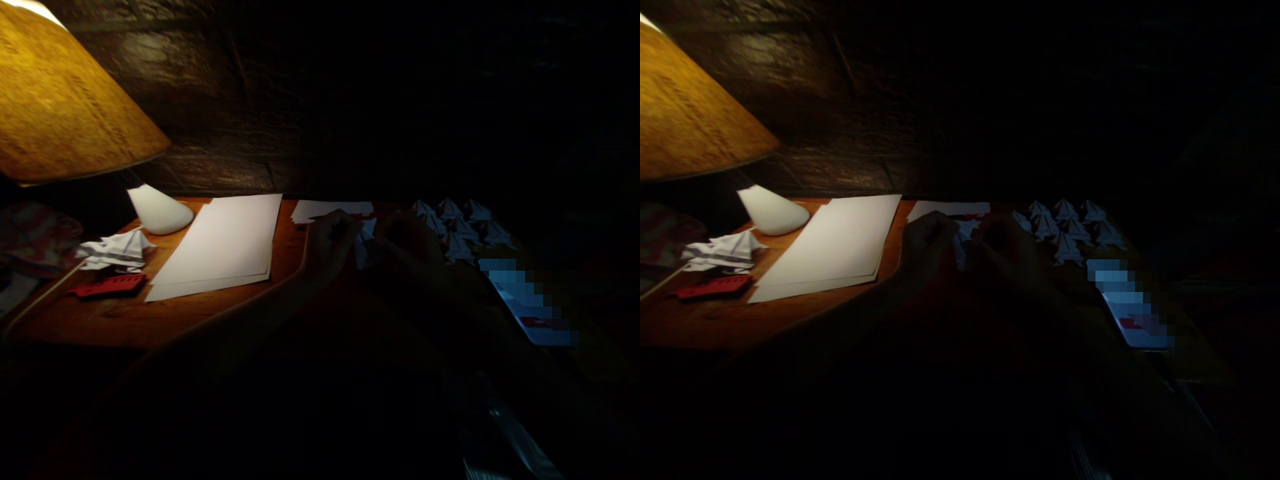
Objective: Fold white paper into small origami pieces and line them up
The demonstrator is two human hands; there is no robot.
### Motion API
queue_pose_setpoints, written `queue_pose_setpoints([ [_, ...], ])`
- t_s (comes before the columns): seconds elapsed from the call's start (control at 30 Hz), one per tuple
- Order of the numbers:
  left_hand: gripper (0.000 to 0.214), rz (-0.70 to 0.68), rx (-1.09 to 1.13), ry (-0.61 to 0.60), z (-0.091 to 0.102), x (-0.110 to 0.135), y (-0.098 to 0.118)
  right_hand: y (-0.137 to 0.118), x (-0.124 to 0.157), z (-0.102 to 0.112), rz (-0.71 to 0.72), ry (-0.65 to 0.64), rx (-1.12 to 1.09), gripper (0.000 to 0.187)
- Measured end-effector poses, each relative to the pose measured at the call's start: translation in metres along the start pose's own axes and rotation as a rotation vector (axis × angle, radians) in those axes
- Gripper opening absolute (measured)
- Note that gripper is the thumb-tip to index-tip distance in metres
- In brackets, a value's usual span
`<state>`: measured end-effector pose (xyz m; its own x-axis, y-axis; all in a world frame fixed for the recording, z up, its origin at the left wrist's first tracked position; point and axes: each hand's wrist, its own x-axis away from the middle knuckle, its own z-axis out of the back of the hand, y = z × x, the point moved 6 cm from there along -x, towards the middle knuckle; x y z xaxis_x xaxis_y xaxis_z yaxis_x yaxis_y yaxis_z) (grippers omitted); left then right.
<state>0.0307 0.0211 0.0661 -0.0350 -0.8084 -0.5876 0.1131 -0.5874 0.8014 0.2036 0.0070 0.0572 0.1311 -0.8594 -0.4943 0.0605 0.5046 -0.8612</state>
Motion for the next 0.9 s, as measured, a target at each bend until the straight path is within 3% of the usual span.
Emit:
queue_pose_setpoints([
  [0.13, 0.032, -0.009, 0.002, -0.016, 0.000, -0.001, 0.001, 0.009, 0.000, -0.008, -0.151, -0.130, -0.102, 0.036],
  [0.33, 0.034, 0.006, 0.028, -0.028, -0.003, 0.001, 0.001, 0.013, -0.002, -0.006, -0.177, -0.184, -0.051, 0.044],
  [0.53, 0.037, 0.101, 0.180, -0.134, -0.014, 0.001, -0.008, 0.010, -0.003, -0.005, -0.191, -0.156, -0.101, 0.045],
  [0.67, 0.031, 0.178, 0.210, -0.131, -0.017, 0.003, -0.015, 0.012, -0.002, -0.007, -0.222, -0.173, -0.131, 0.043],
  [0.9, 0.025, 0.153, 0.173, -0.103, -0.014, 0.006, -0.011, 0.014, -0.002, -0.010, -0.275, -0.131, -0.208, 0.042],
])
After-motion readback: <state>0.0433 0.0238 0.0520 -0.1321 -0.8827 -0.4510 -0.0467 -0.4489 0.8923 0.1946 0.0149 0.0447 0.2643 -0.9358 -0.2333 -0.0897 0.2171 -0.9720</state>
